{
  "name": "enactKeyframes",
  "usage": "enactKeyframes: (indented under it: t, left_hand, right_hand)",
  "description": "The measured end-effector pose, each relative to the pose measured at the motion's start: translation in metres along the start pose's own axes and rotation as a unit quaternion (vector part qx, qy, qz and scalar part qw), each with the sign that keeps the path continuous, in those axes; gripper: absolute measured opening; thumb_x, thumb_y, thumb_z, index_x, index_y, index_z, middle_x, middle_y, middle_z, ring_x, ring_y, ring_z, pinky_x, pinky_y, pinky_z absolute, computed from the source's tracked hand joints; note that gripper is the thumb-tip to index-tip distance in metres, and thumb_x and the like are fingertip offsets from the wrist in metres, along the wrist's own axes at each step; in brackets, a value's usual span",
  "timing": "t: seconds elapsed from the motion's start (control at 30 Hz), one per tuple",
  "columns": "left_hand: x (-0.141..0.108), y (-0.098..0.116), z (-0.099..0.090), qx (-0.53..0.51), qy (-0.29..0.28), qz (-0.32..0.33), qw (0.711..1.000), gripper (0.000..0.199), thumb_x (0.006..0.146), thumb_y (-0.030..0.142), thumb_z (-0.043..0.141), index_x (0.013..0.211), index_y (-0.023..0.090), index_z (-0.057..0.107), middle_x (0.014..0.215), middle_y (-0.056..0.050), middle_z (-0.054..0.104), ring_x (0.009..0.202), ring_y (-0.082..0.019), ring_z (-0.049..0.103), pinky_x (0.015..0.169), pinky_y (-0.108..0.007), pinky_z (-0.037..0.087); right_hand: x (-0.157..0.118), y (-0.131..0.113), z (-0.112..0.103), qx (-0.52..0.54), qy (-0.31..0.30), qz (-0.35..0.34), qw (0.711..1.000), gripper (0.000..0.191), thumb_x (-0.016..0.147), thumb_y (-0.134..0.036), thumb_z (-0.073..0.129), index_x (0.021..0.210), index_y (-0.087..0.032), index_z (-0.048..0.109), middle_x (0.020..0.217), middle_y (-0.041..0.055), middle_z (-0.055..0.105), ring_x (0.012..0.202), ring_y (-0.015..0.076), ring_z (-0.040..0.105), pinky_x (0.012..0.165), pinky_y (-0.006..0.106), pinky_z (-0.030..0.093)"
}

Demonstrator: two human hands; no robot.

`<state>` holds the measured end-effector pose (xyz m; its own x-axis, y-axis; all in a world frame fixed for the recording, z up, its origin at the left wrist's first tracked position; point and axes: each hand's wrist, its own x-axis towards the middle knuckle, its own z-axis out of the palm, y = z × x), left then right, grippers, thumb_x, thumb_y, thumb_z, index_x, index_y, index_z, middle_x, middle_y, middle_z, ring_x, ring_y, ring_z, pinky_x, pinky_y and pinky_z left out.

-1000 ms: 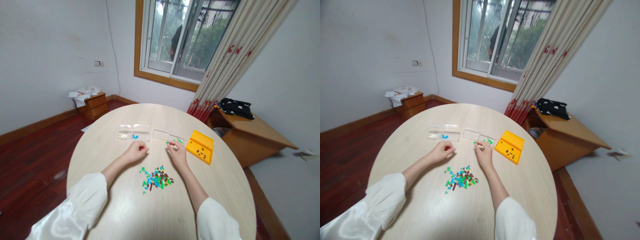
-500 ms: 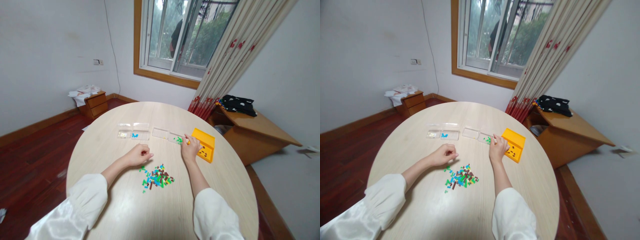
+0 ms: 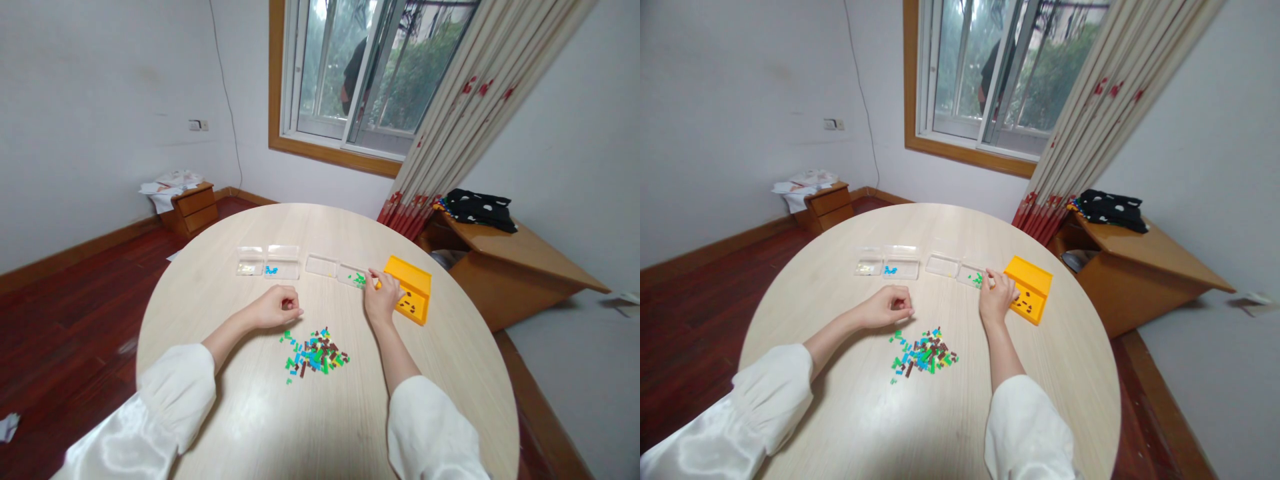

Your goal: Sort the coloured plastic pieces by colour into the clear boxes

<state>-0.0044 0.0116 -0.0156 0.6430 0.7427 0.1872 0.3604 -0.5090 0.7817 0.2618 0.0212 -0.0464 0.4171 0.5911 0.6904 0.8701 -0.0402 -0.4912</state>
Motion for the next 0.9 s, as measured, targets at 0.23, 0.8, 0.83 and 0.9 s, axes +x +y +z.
enactKeyframes:
  t: [0.23,0.8,0.83,0.9]
  left_hand:
    - [-0.001,0.008,0.014,0.041,-0.078,0.064,0.994,0.014,0.078,0.023,0.057,0.083,0.019,0.069,0.080,-0.004,0.058,0.075,-0.014,0.053,0.074,-0.028,0.039]
    - [0.001,0.025,0.030,0.142,-0.102,0.083,0.981,0.013,0.074,0.013,0.055,0.076,0.018,0.067,0.081,-0.003,0.063,0.081,-0.016,0.056,0.080,-0.029,0.036]
    - [0.001,0.026,0.031,0.144,-0.103,0.085,0.981,0.013,0.074,0.012,0.055,0.075,0.018,0.066,0.081,-0.003,0.063,0.081,-0.016,0.056,0.080,-0.028,0.036]
    - [0.000,0.027,0.033,0.146,-0.106,0.091,0.979,0.012,0.073,0.012,0.055,0.076,0.018,0.066,0.080,-0.003,0.062,0.080,-0.016,0.056,0.079,-0.028,0.036]
  right_hand:
    - [0.000,-0.002,-0.001,0.005,-0.002,-0.006,1.000,0.031,0.086,-0.036,0.043,0.087,-0.018,0.068,0.083,0.0086,0.067,0.081,0.0240,0.050,0.071,0.033,0.024]
    - [0.000,-0.003,0.000,0.012,-0.016,-0.007,1.000,0.024,0.084,-0.032,0.048,0.087,-0.017,0.068,0.084,0.0078,0.067,0.080,0.0233,0.050,0.070,0.033,0.024]
    - [0.000,-0.003,0.000,0.012,-0.015,-0.008,1.000,0.024,0.084,-0.032,0.049,0.087,-0.017,0.068,0.084,0.0077,0.067,0.080,0.0232,0.050,0.070,0.033,0.024]
    - [0.000,-0.003,0.000,0.012,-0.013,-0.011,1.000,0.025,0.084,-0.032,0.048,0.086,-0.017,0.068,0.083,0.0076,0.067,0.080,0.0229,0.050,0.070,0.033,0.025]
